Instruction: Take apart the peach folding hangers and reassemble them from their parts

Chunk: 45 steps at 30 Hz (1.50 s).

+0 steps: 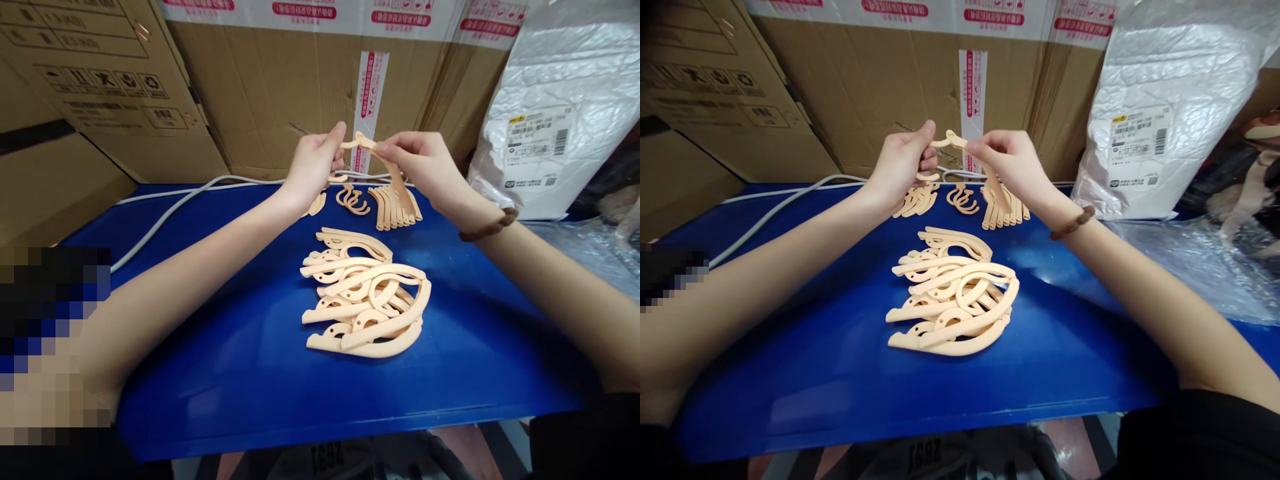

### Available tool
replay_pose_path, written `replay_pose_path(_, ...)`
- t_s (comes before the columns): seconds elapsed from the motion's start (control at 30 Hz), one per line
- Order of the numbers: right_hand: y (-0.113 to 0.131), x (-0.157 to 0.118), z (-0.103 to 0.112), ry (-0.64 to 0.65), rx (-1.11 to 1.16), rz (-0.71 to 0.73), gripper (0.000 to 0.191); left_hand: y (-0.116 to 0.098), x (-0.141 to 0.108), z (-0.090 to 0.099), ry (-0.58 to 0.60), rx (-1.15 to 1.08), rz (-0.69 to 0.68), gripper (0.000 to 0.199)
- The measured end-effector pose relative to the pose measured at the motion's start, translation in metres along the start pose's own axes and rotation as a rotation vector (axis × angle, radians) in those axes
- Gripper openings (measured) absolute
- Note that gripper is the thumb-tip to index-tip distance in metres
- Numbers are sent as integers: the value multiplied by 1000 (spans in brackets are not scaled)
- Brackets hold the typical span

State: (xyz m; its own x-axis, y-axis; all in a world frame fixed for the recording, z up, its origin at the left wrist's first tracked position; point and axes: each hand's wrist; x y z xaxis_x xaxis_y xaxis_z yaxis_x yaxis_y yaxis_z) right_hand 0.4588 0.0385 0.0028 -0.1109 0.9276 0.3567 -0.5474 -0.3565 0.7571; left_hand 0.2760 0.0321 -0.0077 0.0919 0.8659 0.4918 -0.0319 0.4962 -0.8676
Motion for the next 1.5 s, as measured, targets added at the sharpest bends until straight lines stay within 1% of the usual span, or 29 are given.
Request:
replay_pose_path(0.07, -3, 3, 5, -77, -164, 89, 18, -1, -1, -2, -5, 10, 25, 53)
replay_pose_path(0.13, -2, 3, 7, -110, -301, 158, 15, -3, -3, -6, -25, 9, 56, 51)
replay_pose_path(0.23, 1, 0, 7, -77, -405, 205, 11, -5, -4, -7, -41, 27, 80, 48)
replay_pose_path(0.37, 4, 0, 11, 15, -461, 198, 20, -10, -1, -4, -41, 102, 72, 47)
replay_pose_path(0.43, 5, 0, 13, 15, -545, 191, 22, -11, 0, -2, 6, 131, 68, 48)
replay_pose_path(0.47, 5, 0, 14, -2, -622, 204, 23, -11, 1, -2, 46, 150, 64, 48)
replay_pose_path(0.53, 5, -3, 13, -47, -827, 252, 25, -7, 2, -1, 141, 224, 17, 48)
replay_pose_path(0.6, 4, -6, 11, -62, -1004, 276, 23, 0, 2, -1, 194, 365, -110, 47)
replay_pose_path(0.63, 4, -6, 10, -49, -1040, 264, 21, 4, 2, 0, 193, 449, -193, 46)
replay_pose_path(0.67, 4, -6, 9, -21, -1028, 238, 19, 9, 2, 1, 177, 529, -267, 45)
replay_pose_path(0.7, 4, -6, 10, 19, -970, 202, 19, 14, 2, 2, 157, 598, -320, 45)
replay_pose_path(0.73, 4, -4, 11, 64, -876, 164, 20, 20, 2, 3, 140, 655, -344, 44)
replay_pose_path(0.77, 5, -3, 12, 106, -757, 124, 24, 25, 2, 4, 130, 698, -337, 45)
replay_pose_path(0.83, 7, 0, 17, 140, -498, 35, 29, 37, 5, 6, 143, 746, -256, 45)
replay_pose_path(0.9, 8, 3, 20, 115, -293, -66, 29, 49, 8, 6, 204, 757, -144, 42)
replay_pose_path(1.0, 9, 3, 21, 102, -153, -165, 31, 61, 13, 6, 311, 748, -12, 32)
replay_pose_path(1.1, 10, 1, 18, 113, -80, -170, 33, 60, 14, 7, 412, 788, 70, 28)
replay_pose_path(1.17, 12, 0, 17, 102, 8, -176, 32, 55, 13, 7, 461, 867, 88, 29)
replay_pose_path(1.2, 13, -1, 16, 88, 56, -178, 31, 53, 12, 7, 461, 913, 79, 29)
replay_pose_path(1.23, 13, 0, 16, 61, 102, -176, 28, 50, 11, 6, 434, 957, 56, 28)
replay_pose_path(1.3, 13, 2, 16, -22, 176, -155, 23, 45, 11, 6, 338, 986, 1, 30)
replay_pose_path(1.33, 12, 4, 16, -74, 207, -146, 19, 42, 11, 6, 305, 938, -9, 33)
replay_pose_path(1.37, 10, 6, 15, -138, 239, -144, 15, 39, 12, 6, 301, 840, 5, 39)
replay_pose_path(1.4, 7, 8, 16, -198, 270, -143, 11, 34, 14, 6, 334, 699, 39, 45)
replay_pose_path(1.43, 5, 11, 16, -256, 290, -142, 9, 30, 15, 6, 392, 533, 85, 51)
replay_pose_path(1.47, 2, 12, 17, -303, 294, -138, 8, 24, 17, 7, 451, 368, 126, 54)
replay_pose_path(1.5, -1, 14, 19, -337, 285, -129, 9, 19, 19, 8, 494, 231, 154, 52)
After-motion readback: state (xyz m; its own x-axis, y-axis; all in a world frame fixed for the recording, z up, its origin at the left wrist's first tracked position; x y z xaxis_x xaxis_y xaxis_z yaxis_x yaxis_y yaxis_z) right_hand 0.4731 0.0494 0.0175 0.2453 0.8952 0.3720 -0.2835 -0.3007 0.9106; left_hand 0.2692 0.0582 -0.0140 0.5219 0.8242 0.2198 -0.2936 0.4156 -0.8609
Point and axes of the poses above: each hand's wrist, its own x-axis towards the middle knuckle, its own z-axis out of the back of the hand, y = z × x, and after that the axes turned 13 degrees about -z, right-handed
